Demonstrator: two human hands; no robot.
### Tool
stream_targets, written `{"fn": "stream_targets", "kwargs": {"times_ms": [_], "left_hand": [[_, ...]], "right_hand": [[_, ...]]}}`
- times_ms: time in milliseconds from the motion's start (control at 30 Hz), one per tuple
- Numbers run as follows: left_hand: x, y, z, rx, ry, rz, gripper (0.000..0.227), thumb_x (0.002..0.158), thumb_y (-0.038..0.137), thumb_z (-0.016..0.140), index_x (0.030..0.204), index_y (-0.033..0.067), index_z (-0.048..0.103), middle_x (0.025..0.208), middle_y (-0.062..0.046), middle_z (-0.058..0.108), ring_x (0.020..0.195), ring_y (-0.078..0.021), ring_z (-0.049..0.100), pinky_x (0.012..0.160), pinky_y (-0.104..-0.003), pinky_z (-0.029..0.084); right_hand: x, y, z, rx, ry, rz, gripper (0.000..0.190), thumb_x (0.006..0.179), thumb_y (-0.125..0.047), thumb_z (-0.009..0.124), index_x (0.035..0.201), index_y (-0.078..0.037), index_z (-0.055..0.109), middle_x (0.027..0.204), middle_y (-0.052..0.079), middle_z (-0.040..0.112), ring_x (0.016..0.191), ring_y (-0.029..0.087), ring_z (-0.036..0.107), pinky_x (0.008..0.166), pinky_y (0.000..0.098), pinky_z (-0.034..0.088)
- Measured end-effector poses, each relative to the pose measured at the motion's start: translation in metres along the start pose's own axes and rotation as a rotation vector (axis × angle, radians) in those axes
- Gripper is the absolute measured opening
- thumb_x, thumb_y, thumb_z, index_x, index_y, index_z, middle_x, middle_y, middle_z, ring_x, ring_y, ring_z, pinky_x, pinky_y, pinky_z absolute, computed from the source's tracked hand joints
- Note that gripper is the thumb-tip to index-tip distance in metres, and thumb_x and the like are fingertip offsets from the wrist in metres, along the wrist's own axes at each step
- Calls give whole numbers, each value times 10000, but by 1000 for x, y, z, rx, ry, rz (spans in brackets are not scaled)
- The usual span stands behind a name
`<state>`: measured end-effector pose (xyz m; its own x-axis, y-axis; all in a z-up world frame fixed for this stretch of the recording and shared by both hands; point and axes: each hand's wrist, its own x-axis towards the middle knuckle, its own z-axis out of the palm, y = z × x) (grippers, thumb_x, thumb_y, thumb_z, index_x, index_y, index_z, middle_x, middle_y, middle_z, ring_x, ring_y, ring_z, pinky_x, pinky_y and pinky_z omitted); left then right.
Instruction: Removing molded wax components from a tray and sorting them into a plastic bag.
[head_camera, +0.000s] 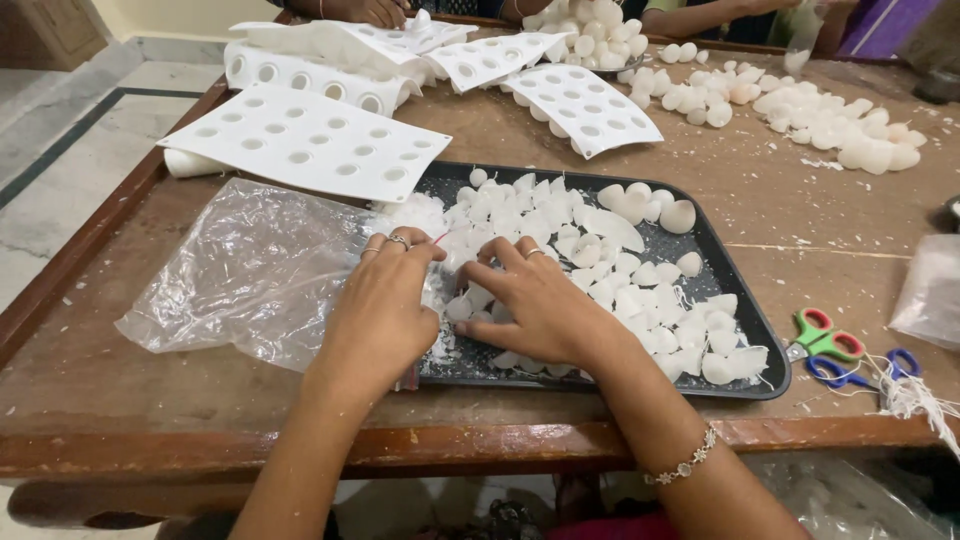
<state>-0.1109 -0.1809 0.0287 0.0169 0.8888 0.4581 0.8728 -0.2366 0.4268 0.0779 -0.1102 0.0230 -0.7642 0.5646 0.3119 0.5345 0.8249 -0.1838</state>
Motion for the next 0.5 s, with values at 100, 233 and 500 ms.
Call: {"fn": "stream_targets", "kwargs": {"times_ms": [100, 233, 500], "left_hand": [[3, -2, -1, -84, -14, -21, 533, 632, -54, 673, 1162, 1, 671, 1267, -135, 614, 1247, -339, 524, 1070, -434, 422], [5, -4, -4, -143, -5, -108, 556, 659, 1, 734, 1208, 20, 650, 1288, -134, 597, 1276, -329, 506, 1079, -422, 407], [12, 10, 6, -191, -78, -187, 786, 615, 42, 807, 1363, 34, 563, 1416, -129, 487, 1353, -292, 428, 1130, -425, 332]], "right_hand": [[4, 0, -1, -18, -36, -1, 474, 848, -451, 700, 1211, -151, 649, 1142, 164, 600, 1076, 384, 556, 920, 493, 478], [5, -1, 3, -105, -11, 135, 471, 807, -424, 718, 1206, -179, 673, 1042, 130, 635, 1021, 344, 609, 828, 476, 513], [12, 29, -5, 442, 255, 489, 371, 899, -363, 649, 1191, -140, 703, 925, 118, 683, 756, 259, 661, 663, 385, 543]]}}
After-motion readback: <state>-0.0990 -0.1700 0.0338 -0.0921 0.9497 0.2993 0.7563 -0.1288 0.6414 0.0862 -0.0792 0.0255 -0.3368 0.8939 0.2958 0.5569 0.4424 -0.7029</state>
